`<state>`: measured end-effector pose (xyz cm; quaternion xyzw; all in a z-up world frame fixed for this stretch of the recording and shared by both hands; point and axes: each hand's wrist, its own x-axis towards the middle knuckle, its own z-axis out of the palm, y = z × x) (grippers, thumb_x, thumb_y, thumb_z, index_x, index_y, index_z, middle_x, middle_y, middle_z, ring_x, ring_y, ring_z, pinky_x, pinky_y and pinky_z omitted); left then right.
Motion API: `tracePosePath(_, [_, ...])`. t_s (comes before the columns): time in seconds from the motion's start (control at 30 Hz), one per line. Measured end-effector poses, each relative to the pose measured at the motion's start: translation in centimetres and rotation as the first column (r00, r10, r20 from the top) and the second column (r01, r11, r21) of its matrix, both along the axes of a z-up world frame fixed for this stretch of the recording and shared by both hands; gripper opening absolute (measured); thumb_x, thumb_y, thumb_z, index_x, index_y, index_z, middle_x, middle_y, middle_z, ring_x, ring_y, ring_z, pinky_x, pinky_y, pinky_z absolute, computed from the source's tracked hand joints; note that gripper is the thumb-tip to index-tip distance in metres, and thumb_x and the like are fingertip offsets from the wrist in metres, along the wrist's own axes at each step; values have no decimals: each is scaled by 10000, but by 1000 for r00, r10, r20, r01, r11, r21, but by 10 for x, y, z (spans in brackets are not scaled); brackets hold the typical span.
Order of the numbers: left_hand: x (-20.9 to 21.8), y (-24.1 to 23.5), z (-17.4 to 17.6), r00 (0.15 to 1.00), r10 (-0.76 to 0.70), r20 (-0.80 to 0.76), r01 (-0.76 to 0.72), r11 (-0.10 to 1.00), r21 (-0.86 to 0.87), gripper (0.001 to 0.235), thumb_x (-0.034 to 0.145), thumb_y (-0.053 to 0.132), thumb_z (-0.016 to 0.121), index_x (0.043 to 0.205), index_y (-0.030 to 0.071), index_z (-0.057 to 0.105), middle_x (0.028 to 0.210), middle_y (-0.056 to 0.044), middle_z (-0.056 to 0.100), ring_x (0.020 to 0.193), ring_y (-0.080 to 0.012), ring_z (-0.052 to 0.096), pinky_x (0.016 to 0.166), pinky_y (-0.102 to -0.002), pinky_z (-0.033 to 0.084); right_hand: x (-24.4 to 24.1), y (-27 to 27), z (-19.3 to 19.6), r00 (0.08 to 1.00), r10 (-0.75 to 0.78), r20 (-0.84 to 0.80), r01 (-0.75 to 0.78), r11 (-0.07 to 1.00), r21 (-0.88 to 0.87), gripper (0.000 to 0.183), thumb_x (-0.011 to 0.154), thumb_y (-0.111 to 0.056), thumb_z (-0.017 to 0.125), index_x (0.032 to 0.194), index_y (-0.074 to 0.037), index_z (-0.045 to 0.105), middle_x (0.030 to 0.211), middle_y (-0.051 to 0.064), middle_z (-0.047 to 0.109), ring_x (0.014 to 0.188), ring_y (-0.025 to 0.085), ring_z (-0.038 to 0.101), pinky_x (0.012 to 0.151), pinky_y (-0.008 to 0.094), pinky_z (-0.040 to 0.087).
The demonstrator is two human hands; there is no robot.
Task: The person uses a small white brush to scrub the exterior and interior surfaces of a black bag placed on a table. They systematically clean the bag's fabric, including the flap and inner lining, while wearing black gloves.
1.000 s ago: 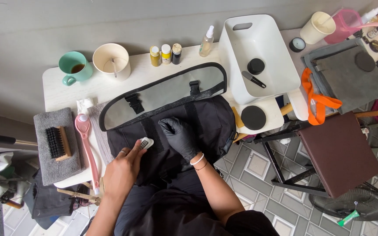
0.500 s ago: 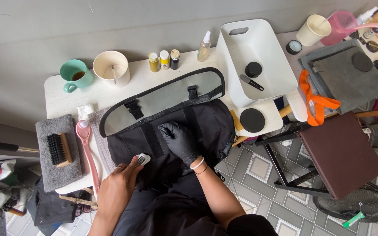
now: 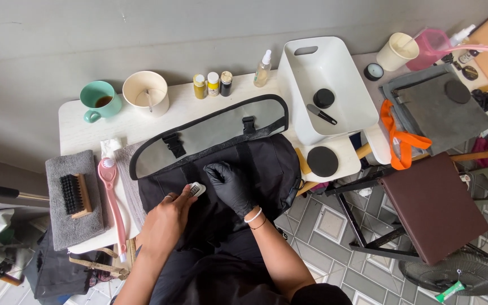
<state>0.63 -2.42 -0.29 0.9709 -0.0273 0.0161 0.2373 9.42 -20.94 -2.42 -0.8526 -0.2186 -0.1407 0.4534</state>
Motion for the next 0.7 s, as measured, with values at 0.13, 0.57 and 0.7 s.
tracePosePath(0.13, [-28,15,22,993,34,-117,-33,999,11,434,973,447,569,1365,276,642,872,-24,669,632,-394,693,507,-539,541,1,-1,-1,1000,9,3,-9,1000,5,123,966,-100,633,1036,-67,728,1013,74,760,926,252,737,847,358,587])
tracePosePath(0.57, [-11,10,8,993,94,-71,-92,995,34,447,975,463,574,1358,249,660,862,-62,670,640,-443,673,507,-553,531,2,0,-7,1000,-12,-11,11,1000,-25,149,944,-93,629,1044,-84,739,1029,63,767,944,252,739,853,356,584])
tracePosePath(0.7, [5,-1,1,996,83,-14,-83,996,10,481,992,459,551,1401,220,631,908,-78,672,632,-471,655,470,-562,504,-2,1,7,1000,-8,8,8,1000,-23,132,954,-93,623,1014,-75,739,1002,60,768,923,249,741,838,356,586])
